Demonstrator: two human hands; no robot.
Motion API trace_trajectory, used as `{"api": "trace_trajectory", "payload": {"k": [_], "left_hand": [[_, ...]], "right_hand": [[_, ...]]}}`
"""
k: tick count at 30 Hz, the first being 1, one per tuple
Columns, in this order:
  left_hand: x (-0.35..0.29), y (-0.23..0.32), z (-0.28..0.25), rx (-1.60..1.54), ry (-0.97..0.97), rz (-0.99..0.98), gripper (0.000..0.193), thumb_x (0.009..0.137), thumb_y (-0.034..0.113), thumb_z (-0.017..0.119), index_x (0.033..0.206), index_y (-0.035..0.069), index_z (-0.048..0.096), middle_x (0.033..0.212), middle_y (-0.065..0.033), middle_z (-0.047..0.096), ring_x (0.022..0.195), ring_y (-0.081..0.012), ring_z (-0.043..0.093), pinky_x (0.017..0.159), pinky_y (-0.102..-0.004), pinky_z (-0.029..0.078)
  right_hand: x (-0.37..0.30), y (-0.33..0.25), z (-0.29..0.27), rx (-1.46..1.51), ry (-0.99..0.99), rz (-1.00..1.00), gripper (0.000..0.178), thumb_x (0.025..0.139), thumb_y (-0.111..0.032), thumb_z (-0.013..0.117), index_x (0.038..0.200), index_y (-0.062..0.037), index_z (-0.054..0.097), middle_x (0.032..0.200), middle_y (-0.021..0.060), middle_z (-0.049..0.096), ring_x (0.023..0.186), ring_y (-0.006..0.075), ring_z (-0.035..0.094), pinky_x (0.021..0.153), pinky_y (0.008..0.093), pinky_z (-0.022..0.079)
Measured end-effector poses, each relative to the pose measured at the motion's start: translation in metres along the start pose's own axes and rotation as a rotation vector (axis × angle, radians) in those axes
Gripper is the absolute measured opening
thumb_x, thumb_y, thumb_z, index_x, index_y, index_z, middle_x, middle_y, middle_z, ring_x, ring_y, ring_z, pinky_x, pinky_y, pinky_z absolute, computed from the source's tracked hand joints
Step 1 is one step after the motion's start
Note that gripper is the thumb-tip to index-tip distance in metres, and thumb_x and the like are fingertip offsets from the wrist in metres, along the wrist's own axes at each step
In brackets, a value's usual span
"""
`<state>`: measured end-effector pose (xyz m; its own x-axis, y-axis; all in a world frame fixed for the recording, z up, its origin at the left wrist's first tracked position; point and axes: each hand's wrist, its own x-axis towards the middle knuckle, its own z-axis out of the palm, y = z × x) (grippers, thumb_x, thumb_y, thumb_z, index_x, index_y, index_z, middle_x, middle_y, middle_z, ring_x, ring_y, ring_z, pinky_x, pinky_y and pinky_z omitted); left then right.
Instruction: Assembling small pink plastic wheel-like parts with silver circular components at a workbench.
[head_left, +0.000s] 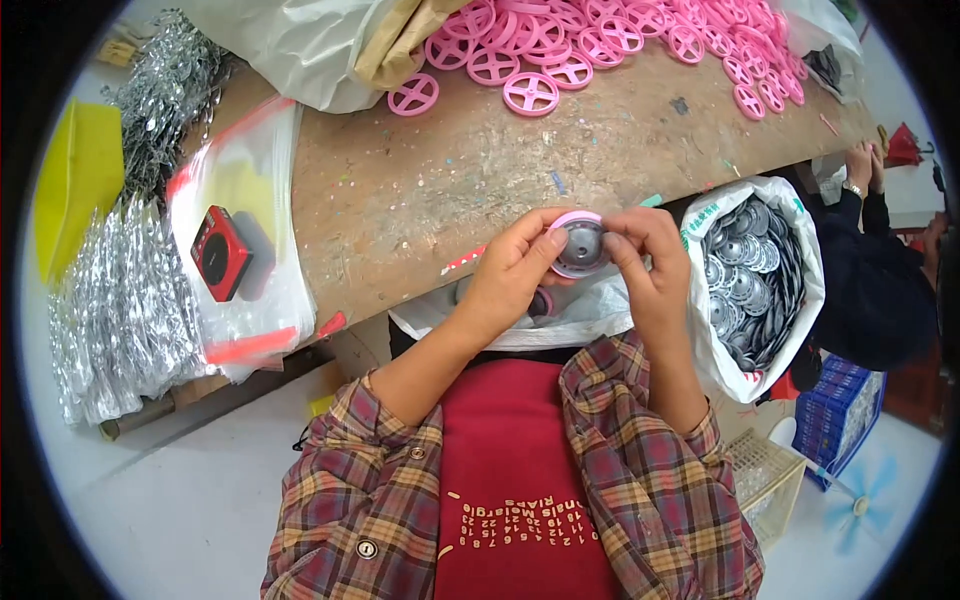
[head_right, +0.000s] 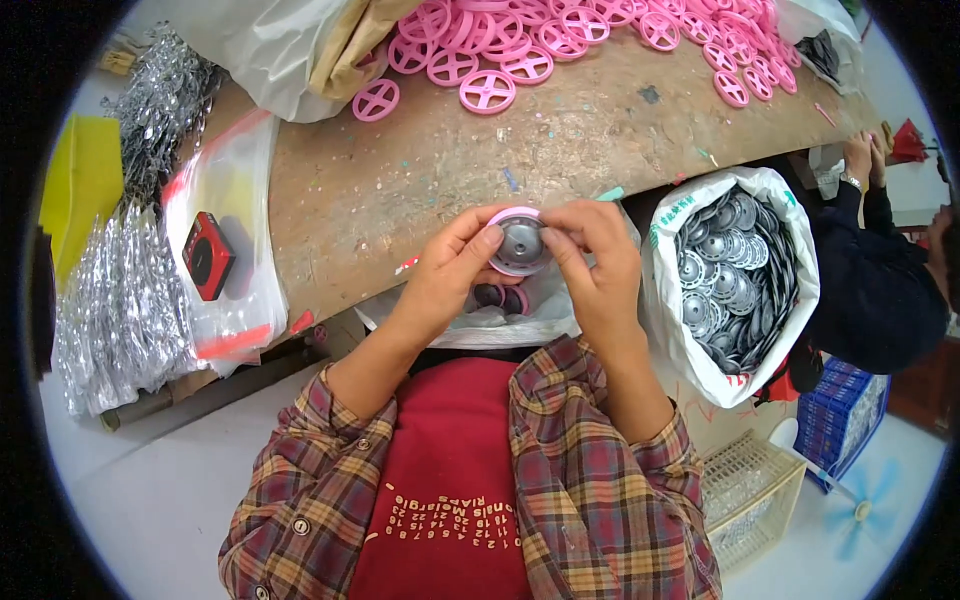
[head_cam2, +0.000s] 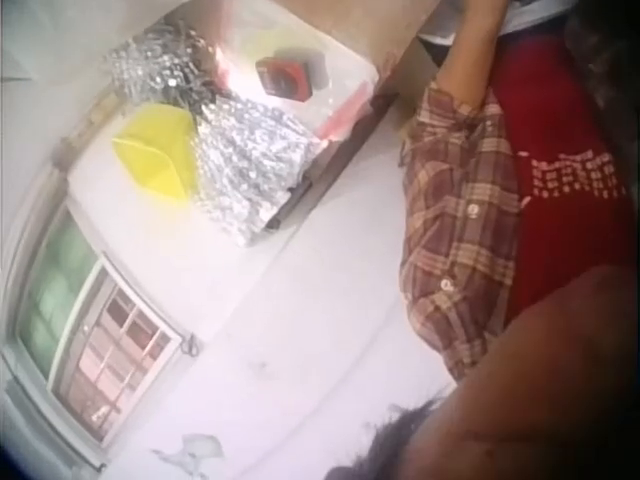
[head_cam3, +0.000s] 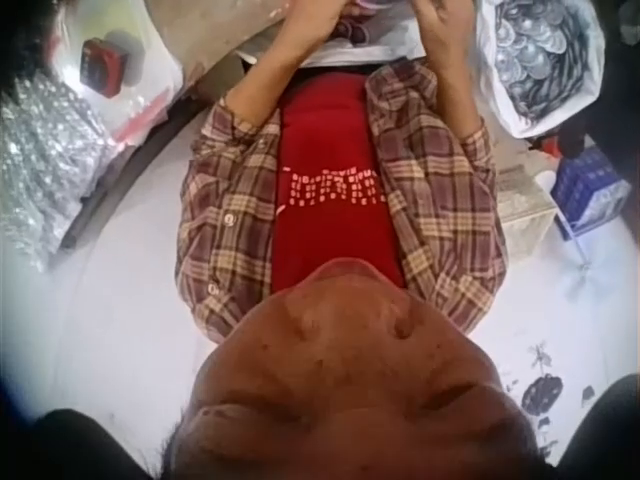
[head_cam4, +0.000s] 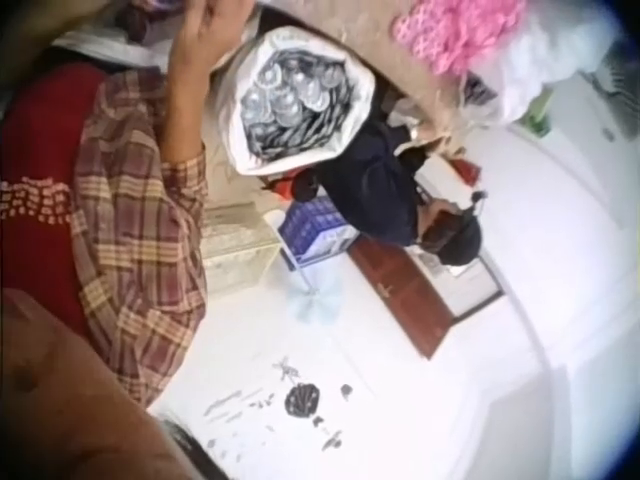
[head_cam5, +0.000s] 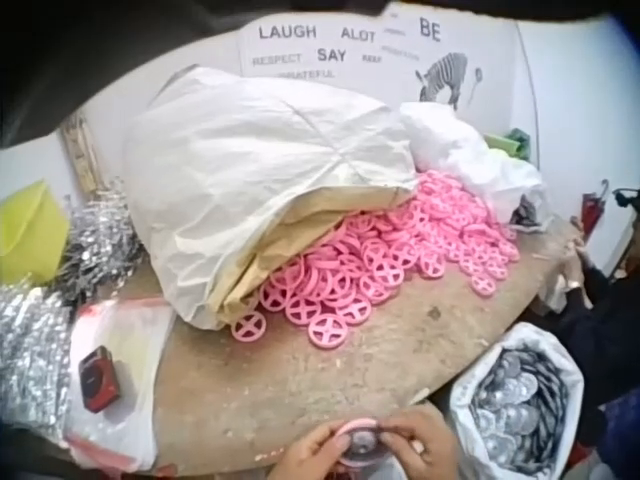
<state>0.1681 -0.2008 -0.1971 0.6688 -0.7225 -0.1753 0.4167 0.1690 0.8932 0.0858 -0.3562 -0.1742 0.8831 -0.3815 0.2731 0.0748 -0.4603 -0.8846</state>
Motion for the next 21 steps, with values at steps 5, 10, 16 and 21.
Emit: {"api": "trace_trajectory", "payload": {"k": [5,10,16,21], "left_hand": [[-0.004,-0.008,-0.006,0.242,0.039,0.091,0.035,0.097,0.019,0.050,0.126,0.000,0.049,0.108,-0.0069,0.061,0.091,-0.0107,0.059,0.071,-0.0243,0.053],[-0.008,-0.008,0.008,0.164,0.024,0.100,0.035,0.094,0.011,0.052,0.127,0.001,0.047,0.105,-0.0080,0.062,0.091,-0.0108,0.060,0.071,-0.0241,0.052],[-0.019,-0.013,0.003,0.126,0.038,-0.043,0.038,0.089,-0.001,0.054,0.126,0.002,0.045,0.104,-0.0094,0.063,0.088,-0.0138,0.065,0.073,-0.0251,0.054],[-0.024,-0.003,-0.019,0.919,-0.196,0.020,0.047,0.083,0.008,0.064,0.127,0.005,0.049,0.105,-0.0120,0.064,0.082,-0.0148,0.065,0.071,-0.0288,0.052]], "right_hand": [[-0.003,0.006,0.012,0.174,-0.151,0.255,0.016,0.095,-0.012,0.054,0.106,-0.0008,0.059,0.089,0.0012,0.061,0.074,0.0068,0.054,0.064,0.0214,0.046],[-0.007,0.021,0.006,0.383,-0.112,0.317,0.018,0.094,-0.011,0.054,0.109,-0.0015,0.055,0.092,0.0030,0.060,0.077,0.0079,0.056,0.066,0.0222,0.048],[-0.021,0.030,0.010,0.536,-0.259,0.332,0.027,0.089,-0.003,0.059,0.114,-0.0029,0.047,0.098,0.0047,0.059,0.086,0.0101,0.057,0.071,0.0226,0.049],[-0.028,0.033,-0.026,0.001,-0.267,0.170,0.029,0.084,-0.009,0.065,0.111,-0.0035,0.059,0.100,0.0047,0.062,0.090,0.0140,0.059,0.081,0.0275,0.045]]}}
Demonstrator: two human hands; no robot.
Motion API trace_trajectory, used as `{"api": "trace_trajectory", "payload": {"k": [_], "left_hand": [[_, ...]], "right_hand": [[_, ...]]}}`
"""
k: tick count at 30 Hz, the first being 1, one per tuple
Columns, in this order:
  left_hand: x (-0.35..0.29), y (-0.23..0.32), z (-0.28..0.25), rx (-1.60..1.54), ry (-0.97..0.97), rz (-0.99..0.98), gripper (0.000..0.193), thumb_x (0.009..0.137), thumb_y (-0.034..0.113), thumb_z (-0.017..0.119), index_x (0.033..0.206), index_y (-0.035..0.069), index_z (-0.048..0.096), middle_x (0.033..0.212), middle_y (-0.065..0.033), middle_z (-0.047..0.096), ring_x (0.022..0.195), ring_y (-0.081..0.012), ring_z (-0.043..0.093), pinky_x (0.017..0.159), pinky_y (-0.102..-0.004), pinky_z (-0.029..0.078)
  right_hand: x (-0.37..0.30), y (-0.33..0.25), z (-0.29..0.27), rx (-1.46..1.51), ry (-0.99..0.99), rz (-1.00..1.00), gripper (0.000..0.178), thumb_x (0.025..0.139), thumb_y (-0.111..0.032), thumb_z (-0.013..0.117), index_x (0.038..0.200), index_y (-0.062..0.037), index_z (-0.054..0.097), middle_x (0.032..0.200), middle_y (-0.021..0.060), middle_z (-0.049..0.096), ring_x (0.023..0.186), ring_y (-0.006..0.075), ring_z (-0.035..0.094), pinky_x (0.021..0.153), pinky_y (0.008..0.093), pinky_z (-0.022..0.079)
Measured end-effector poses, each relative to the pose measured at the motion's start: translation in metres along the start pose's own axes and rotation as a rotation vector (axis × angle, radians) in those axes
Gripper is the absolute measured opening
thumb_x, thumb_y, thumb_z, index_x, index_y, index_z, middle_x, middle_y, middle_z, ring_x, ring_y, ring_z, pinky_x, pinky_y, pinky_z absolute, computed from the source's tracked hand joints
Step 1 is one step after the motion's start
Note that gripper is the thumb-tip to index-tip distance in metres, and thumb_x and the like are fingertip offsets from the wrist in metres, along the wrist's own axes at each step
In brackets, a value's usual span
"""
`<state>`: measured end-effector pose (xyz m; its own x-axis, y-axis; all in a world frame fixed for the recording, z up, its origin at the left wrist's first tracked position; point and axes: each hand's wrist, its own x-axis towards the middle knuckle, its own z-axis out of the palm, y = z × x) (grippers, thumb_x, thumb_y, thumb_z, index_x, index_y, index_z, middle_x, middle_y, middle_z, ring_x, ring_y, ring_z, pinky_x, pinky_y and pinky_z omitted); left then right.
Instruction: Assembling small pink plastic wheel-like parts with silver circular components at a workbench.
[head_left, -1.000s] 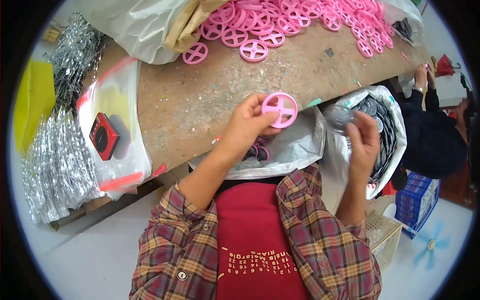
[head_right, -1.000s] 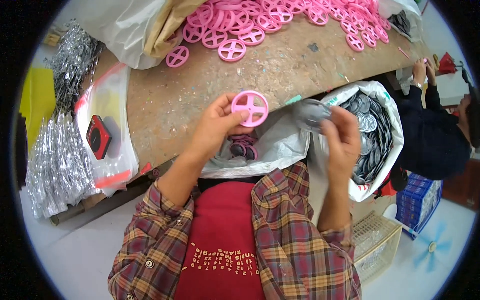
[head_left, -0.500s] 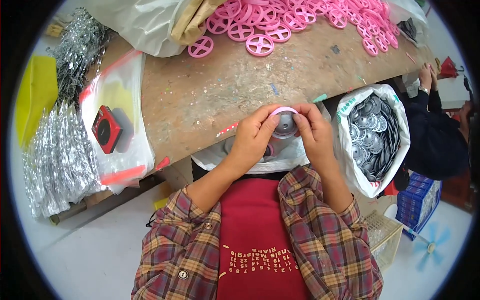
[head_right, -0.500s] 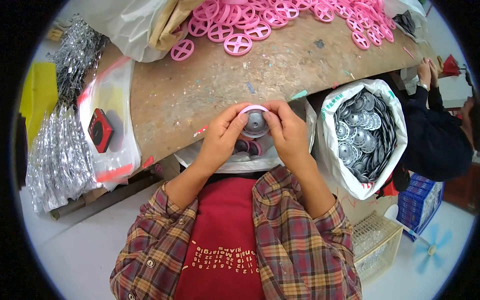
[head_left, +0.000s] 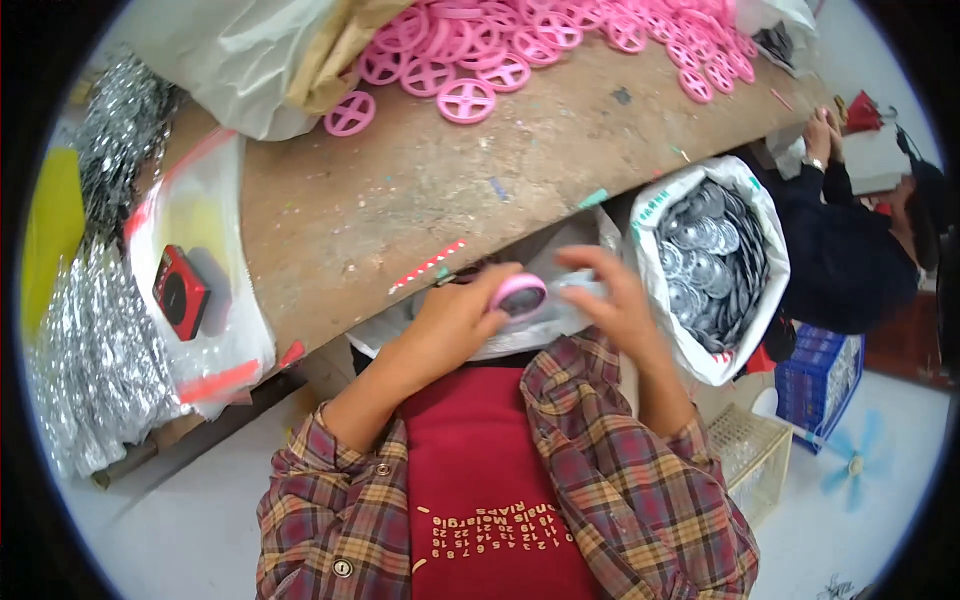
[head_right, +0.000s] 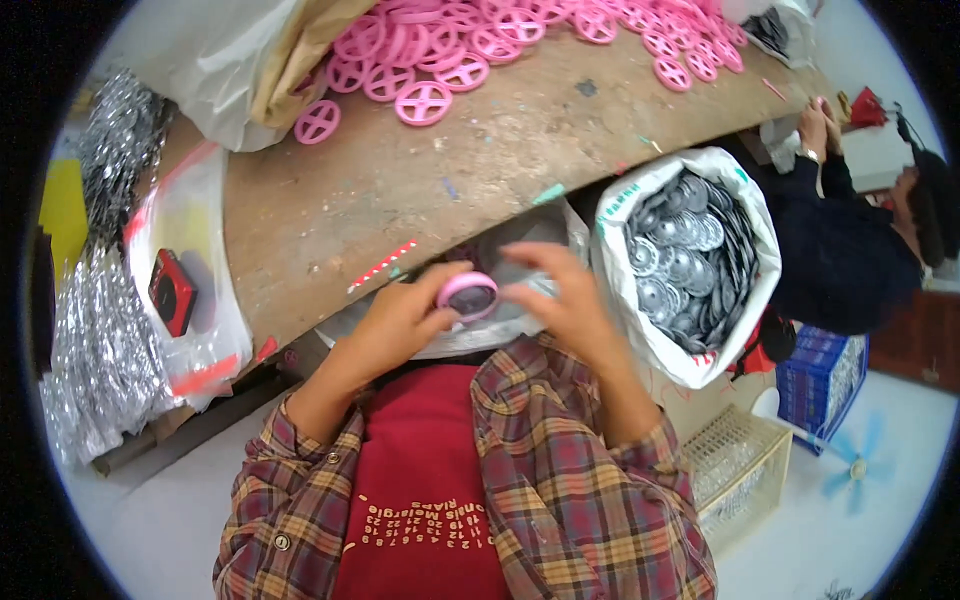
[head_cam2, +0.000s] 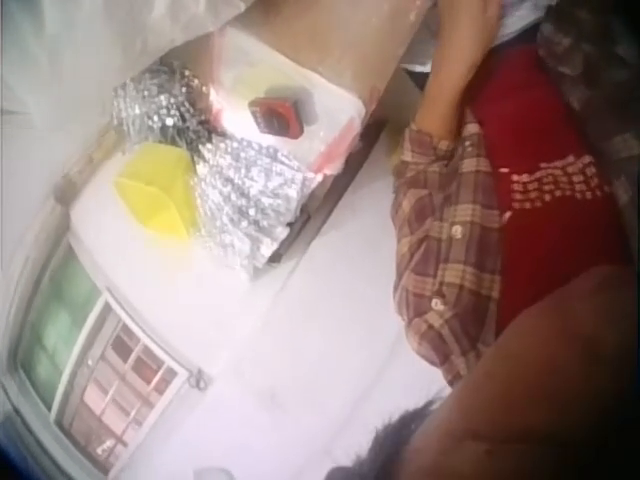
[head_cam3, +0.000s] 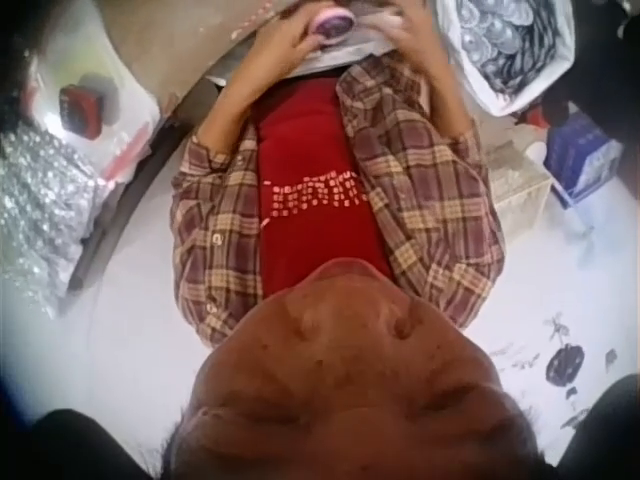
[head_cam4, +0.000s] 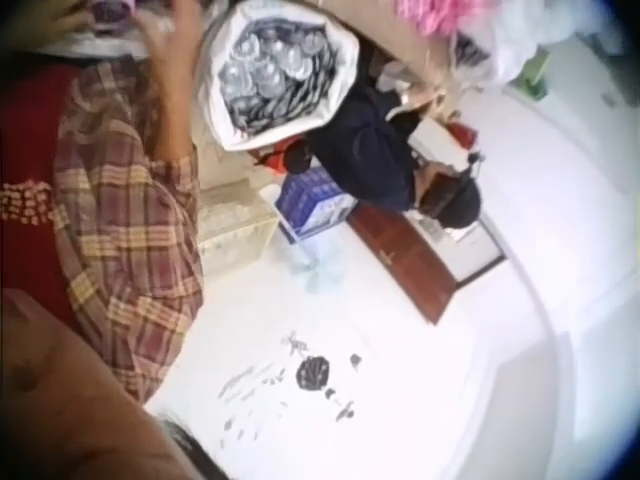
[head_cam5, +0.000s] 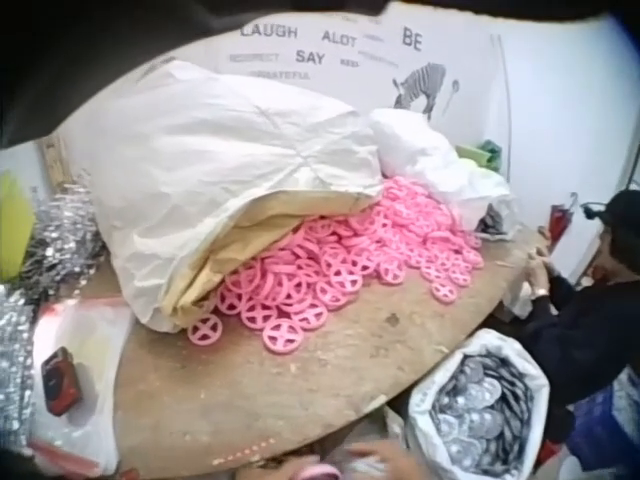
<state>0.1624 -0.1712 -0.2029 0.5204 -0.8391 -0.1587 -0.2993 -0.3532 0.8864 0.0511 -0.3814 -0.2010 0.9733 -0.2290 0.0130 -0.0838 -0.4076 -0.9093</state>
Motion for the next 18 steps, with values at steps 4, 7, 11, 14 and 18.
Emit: {"api": "trace_trajectory", "payload": {"k": [4,7,11,14,18], "left_hand": [[0.015,0.022,-0.037,0.081,0.108,0.006,0.038,0.079,0.016,0.069,0.114,0.006,0.060,0.104,-0.0139,0.065,0.081,-0.0267,0.064,0.071,-0.0353,0.049],[0.061,0.003,-0.059,0.313,0.549,0.179,0.023,0.076,0.012,0.067,0.099,0.007,0.065,0.096,-0.0110,0.062,0.084,-0.0317,0.061,0.072,-0.0402,0.049],[0.121,-0.028,-0.073,0.513,0.698,0.360,0.017,0.077,0.011,0.065,0.094,0.009,0.064,0.097,-0.0090,0.059,0.092,-0.0298,0.057,0.075,-0.0405,0.047],[0.136,-0.034,-0.078,0.713,0.711,0.345,0.017,0.076,0.011,0.066,0.093,0.009,0.064,0.099,-0.0084,0.058,0.097,-0.0296,0.054,0.075,-0.0395,0.046],[0.134,-0.032,-0.076,0.845,0.785,0.360,0.015,0.076,0.011,0.066,0.090,0.008,0.062,0.098,-0.0089,0.057,0.092,-0.0302,0.055,0.074,-0.0386,0.044]], "right_hand": [[-0.013,0.048,-0.089,-0.321,0.310,0.305,0.024,0.081,-0.012,0.064,0.103,-0.0024,0.063,0.098,0.0095,0.065,0.091,0.0191,0.060,0.078,0.0316,0.047],[-0.023,0.091,-0.112,-0.707,0.254,0.351,0.029,0.079,-0.012,0.064,0.107,-0.0035,0.062,0.104,0.0131,0.062,0.093,0.0269,0.061,0.078,0.0359,0.048],[-0.022,0.111,-0.105,-0.966,0.032,0.359,0.038,0.075,-0.013,0.067,0.112,-0.0079,0.061,0.106,0.0154,0.058,0.094,0.0362,0.061,0.080,0.0408,0.049],[-0.025,0.101,-0.102,-0.846,0.156,0.303,0.033,0.076,-0.012,0.067,0.109,-0.0077,0.063,0.099,0.0160,0.062,0.089,0.0353,0.062,0.077,0.0403,0.049],[-0.030,0.085,-0.108,-0.742,0.304,0.244,0.028,0.083,-0.017,0.065,0.109,-0.0070,0.064,0.093,0.0169,0.067,0.079,0.0279,0.064,0.070,0.0360,0.048]]}}
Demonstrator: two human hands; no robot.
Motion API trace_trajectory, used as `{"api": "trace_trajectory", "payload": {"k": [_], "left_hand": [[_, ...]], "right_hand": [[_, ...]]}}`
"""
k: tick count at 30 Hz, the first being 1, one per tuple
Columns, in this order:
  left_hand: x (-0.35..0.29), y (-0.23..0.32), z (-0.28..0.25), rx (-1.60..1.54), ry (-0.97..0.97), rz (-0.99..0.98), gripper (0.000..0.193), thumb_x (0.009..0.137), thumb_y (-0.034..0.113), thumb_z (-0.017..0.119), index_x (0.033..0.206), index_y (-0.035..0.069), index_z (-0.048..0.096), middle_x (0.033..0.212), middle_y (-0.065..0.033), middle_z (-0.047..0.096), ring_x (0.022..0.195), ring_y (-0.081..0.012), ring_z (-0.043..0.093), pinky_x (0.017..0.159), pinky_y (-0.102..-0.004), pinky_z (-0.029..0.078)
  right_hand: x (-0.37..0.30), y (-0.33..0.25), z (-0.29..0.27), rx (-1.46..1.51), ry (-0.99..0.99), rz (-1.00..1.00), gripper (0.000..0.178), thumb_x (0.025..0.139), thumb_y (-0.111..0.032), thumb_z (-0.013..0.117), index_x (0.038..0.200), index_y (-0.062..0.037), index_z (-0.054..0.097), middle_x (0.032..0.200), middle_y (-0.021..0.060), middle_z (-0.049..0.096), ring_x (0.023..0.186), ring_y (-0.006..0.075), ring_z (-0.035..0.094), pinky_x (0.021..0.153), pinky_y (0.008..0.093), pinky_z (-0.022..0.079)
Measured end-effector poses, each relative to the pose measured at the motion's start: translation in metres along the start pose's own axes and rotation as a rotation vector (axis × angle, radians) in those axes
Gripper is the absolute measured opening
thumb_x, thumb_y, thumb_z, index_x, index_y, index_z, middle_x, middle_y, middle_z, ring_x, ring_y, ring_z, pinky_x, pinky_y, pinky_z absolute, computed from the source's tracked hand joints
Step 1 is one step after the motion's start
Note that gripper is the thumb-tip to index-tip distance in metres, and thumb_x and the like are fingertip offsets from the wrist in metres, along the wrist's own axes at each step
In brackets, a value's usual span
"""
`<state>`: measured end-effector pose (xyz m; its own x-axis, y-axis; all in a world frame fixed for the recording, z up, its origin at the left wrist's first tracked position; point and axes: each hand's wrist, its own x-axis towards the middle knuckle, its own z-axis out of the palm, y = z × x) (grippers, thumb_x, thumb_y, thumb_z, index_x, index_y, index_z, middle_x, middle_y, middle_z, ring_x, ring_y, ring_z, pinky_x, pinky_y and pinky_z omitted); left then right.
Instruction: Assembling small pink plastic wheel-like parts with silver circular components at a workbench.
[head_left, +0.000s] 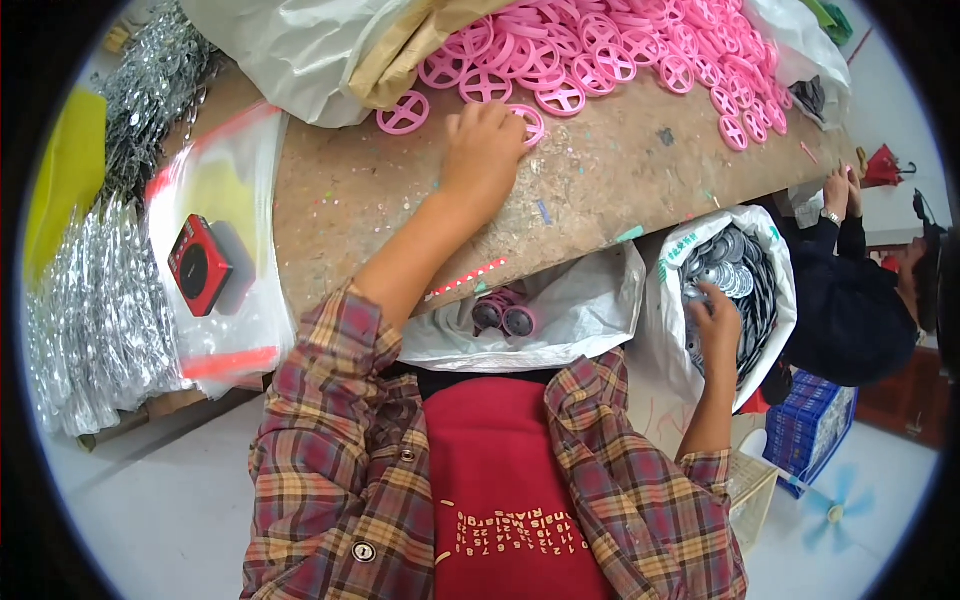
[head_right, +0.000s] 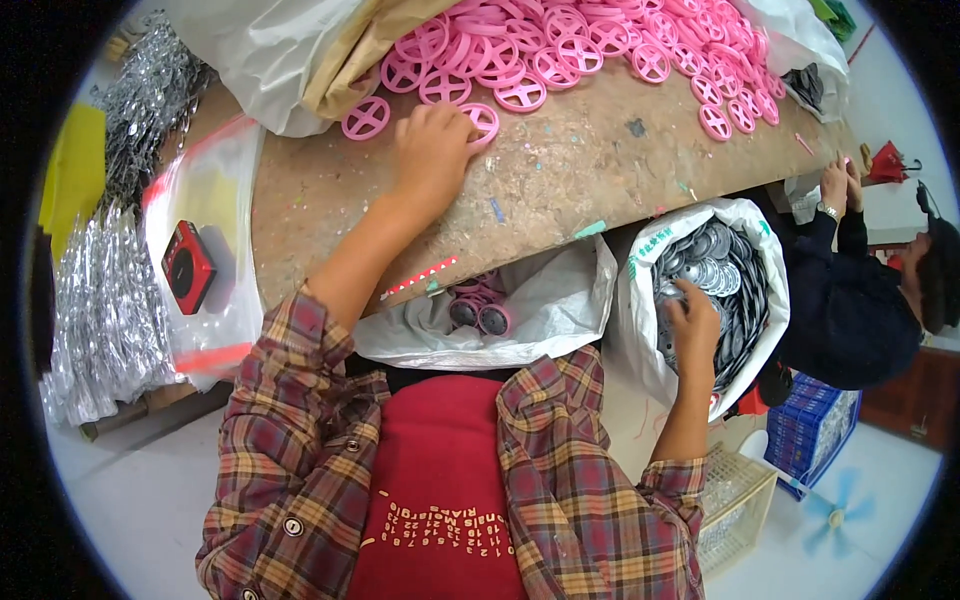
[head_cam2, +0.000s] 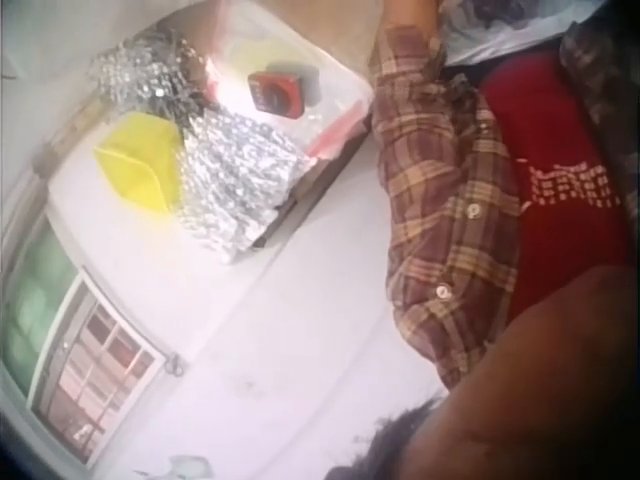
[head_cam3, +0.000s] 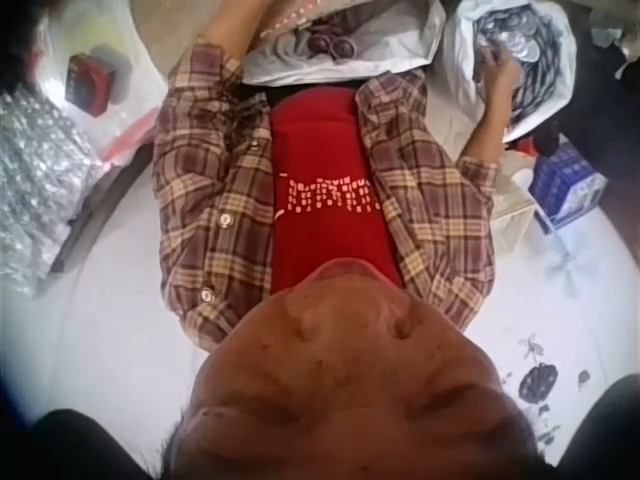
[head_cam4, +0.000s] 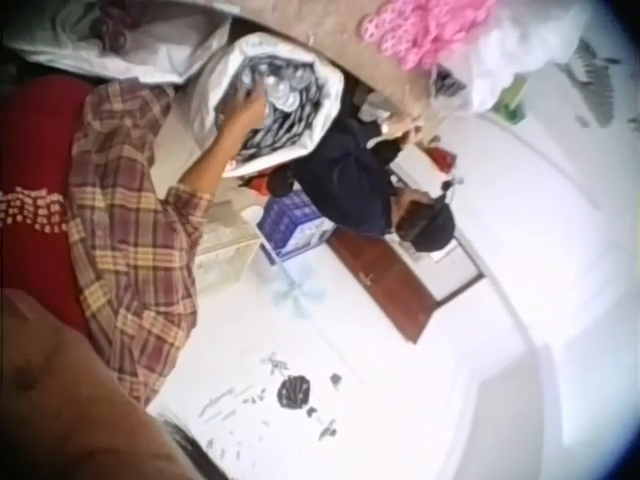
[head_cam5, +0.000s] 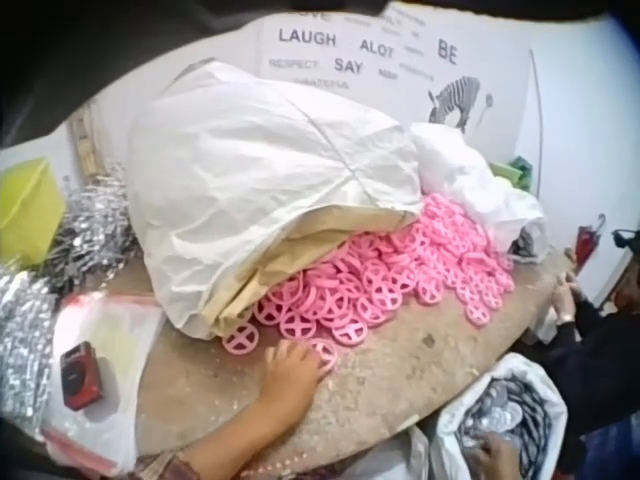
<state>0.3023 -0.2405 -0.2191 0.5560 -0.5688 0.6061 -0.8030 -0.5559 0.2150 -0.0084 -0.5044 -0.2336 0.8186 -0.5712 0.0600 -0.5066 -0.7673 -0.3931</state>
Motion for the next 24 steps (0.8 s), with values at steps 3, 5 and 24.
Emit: {"api": "trace_trajectory", "payload": {"k": [3,5,24], "left_hand": [[-0.014,0.022,-0.024,-0.545,-0.112,-0.268,0.011,0.083,0.013,0.063,0.091,0.006,0.060,0.101,-0.0078,0.059,0.086,-0.0268,0.058,0.074,-0.0380,0.045],[-0.021,0.038,-0.048,-0.929,-0.254,-0.527,0.012,0.088,0.014,0.060,0.095,0.005,0.058,0.103,-0.0079,0.059,0.087,-0.0247,0.060,0.075,-0.0376,0.046],[-0.087,0.095,-0.080,-1.955,-0.519,-1.155,0.037,0.097,0.021,0.051,0.129,0.004,0.047,0.111,-0.0048,0.060,0.099,-0.0144,0.062,0.086,-0.0307,0.053]], "right_hand": [[0.008,-0.013,-0.024,-0.246,0.015,0.232,0.027,0.086,-0.020,0.062,0.110,-0.0084,0.064,0.092,0.0158,0.067,0.078,0.0258,0.065,0.069,0.0346,0.048],[0.013,-0.014,-0.025,-0.037,0.207,0.160,0.026,0.090,-0.018,0.059,0.113,-0.0070,0.062,0.093,0.0117,0.067,0.080,0.0190,0.063,0.072,0.0295,0.047],[-0.025,-0.183,0.028,0.809,-0.151,-0.656,0.060,0.081,-0.008,0.061,0.136,-0.0016,0.037,0.135,0.0165,0.050,0.129,0.0305,0.044,0.111,0.0507,0.023]]}}
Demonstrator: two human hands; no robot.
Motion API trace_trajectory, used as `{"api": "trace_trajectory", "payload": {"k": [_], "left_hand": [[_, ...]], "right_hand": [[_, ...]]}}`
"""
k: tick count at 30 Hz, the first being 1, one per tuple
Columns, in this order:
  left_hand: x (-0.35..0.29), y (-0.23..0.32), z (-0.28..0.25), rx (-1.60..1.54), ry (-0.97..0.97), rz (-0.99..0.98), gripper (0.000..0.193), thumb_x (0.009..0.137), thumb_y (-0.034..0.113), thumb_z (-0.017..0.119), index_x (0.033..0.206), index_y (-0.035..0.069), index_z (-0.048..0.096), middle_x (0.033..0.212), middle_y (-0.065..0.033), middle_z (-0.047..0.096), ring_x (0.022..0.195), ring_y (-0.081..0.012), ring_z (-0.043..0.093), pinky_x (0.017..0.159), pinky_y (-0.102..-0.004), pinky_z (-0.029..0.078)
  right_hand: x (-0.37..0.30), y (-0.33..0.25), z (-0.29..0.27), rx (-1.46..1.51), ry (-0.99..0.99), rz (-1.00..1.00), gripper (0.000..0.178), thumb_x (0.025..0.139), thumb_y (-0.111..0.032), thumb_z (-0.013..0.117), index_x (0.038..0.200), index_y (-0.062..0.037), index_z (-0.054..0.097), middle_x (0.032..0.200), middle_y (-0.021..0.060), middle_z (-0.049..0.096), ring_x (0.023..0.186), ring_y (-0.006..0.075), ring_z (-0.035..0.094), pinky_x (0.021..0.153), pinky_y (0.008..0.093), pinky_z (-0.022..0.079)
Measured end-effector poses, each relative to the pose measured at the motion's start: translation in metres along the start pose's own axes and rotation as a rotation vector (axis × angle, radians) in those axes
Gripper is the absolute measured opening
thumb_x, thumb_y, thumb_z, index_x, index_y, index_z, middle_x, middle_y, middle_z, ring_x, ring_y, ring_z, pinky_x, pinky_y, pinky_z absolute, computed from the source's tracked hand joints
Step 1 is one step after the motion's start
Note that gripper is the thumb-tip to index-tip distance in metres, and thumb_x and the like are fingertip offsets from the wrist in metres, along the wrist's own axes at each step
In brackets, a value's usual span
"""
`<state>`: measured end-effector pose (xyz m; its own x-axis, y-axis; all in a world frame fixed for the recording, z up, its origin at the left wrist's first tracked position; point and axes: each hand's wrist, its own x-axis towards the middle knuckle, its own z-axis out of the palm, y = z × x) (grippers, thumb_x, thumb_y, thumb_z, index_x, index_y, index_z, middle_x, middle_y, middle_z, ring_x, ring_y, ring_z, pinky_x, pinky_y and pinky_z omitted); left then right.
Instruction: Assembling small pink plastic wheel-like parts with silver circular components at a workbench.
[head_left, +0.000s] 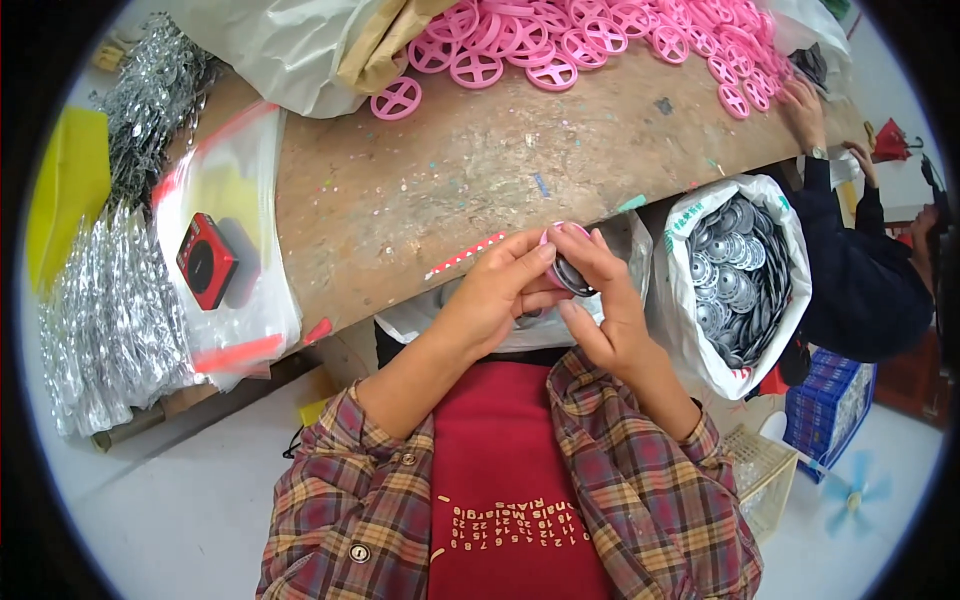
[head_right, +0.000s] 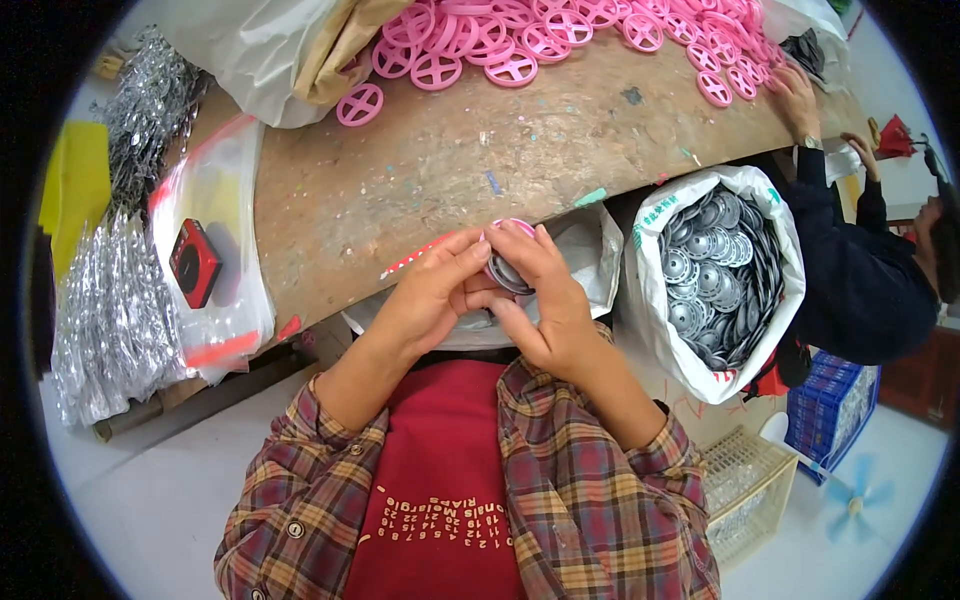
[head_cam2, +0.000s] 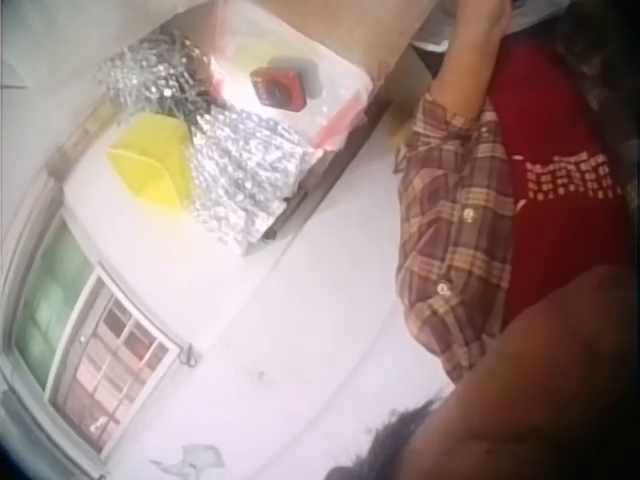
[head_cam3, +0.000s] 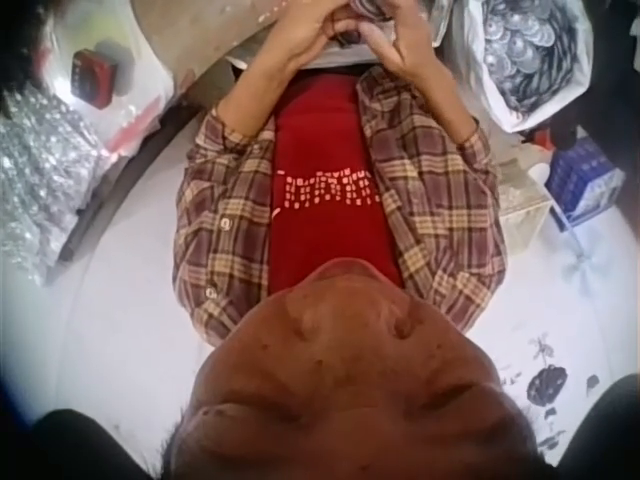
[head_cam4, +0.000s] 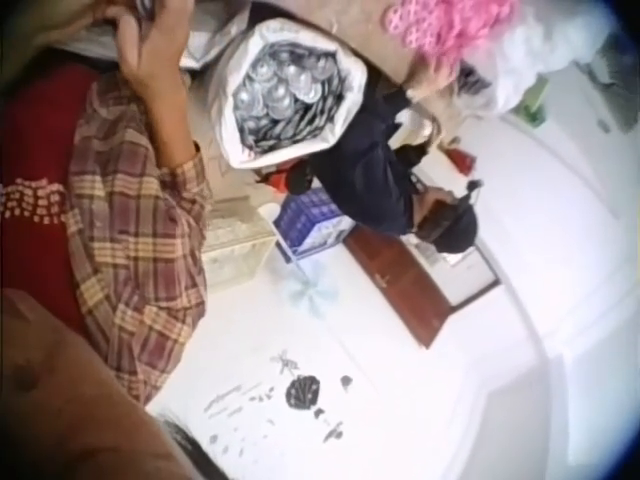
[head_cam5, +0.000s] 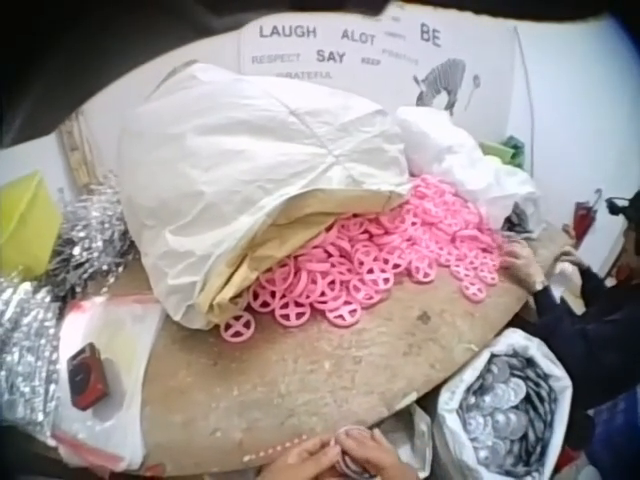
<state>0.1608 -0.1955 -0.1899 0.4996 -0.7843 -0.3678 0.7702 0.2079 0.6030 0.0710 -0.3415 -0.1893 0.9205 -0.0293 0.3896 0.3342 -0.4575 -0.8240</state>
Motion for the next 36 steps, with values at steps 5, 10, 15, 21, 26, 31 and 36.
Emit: {"api": "trace_trajectory", "payload": {"k": [5,10,15,21,26,31,36], "left_hand": [[-0.001,-0.014,-0.006,0.006,0.008,-0.030,0.038,0.096,0.020,0.054,0.130,0.004,0.047,0.116,-0.0056,0.059,0.101,-0.0160,0.061,0.084,-0.0293,0.052],[-0.011,-0.007,-0.002,0.196,0.040,0.069,0.039,0.095,0.014,0.054,0.130,0.001,0.046,0.118,-0.0067,0.059,0.103,-0.0155,0.059,0.084,-0.0279,0.051],[-0.015,-0.007,-0.006,0.602,-0.026,0.190,0.041,0.095,0.011,0.052,0.132,-0.002,0.043,0.119,-0.0079,0.058,0.106,-0.0133,0.057,0.086,-0.0265,0.049],[-0.007,-0.021,-0.002,0.523,0.069,0.448,0.036,0.090,0.005,0.055,0.124,-0.001,0.051,0.101,-0.0078,0.065,0.090,-0.0130,0.063,0.074,-0.0273,0.051],[-0.015,-0.029,-0.017,0.762,0.097,0.342,0.030,0.086,0.005,0.058,0.115,0.000,0.053,0.091,-0.0137,0.067,0.080,-0.0186,0.068,0.071,-0.0303,0.052],[-0.032,-0.014,-0.025,1.548,0.022,0.268,0.050,0.082,0.015,0.062,0.130,0.009,0.048,0.093,-0.0206,0.066,0.084,-0.0378,0.064,0.073,-0.0431,0.052],[-0.027,0.042,-0.028,1.495,0.099,0.427,0.033,0.081,0.019,0.067,0.111,0.005,0.065,0.100,-0.0166,0.067,0.083,-0.0283,0.065,0.073,-0.0352,0.051]], "right_hand": [[0.001,0.010,0.004,-0.060,-0.046,0.073,0.058,0.088,-0.013,0.053,0.140,0.0017,0.030,0.132,0.0186,0.052,0.132,0.0287,0.040,0.114,0.0446,0.017],[0.005,0.002,-0.023,-0.184,0.154,0.220,0.048,0.091,-0.016,0.056,0.135,0.0011,0.044,0.120,0.0151,0.060,0.110,0.0228,0.057,0.099,0.0354,0.040],[0.000,0.001,-0.024,0.199,-0.022,0.502,0.023,0.093,-0.011,0.056,0.111,0.0028,0.058,0.085,0.0039,0.063,0.077,0.0082,0.057,0.066,0.0222,0.047],[-0.010,0.011,-0.010,0.539,0.126,0.574,0.021,0.092,-0.008,0.057,0.110,0.0014,0.052,0.095,0.0055,0.061,0.082,0.0103,0.059,0.072,0.0241,0.049],[-0.019,0.010,-0.002,0.410,0.021,0.575,0.030,0.088,-0.007,0.062,0.114,-0.0020,0.049,0.098,0.0046,0.061,0.087,0.0099,0.058,0.070,0.0244,0.049],[-0.028,0.018,-0.049,-0.124,-0.212,0.380,0.028,0.086,-0.018,0.062,0.111,-0.0050,0.064,0.112,0.0090,0.063,0.102,0.0230,0.058,0.091,0.0320,0.044],[-0.065,0.095,-0.157,-0.697,0.310,0.720,0.021,0.086,-0.017,0.062,0.102,-0.0036,0.063,0.084,0.0104,0.068,0.075,0.0213,0.065,0.070,0.0333,0.049]]}}
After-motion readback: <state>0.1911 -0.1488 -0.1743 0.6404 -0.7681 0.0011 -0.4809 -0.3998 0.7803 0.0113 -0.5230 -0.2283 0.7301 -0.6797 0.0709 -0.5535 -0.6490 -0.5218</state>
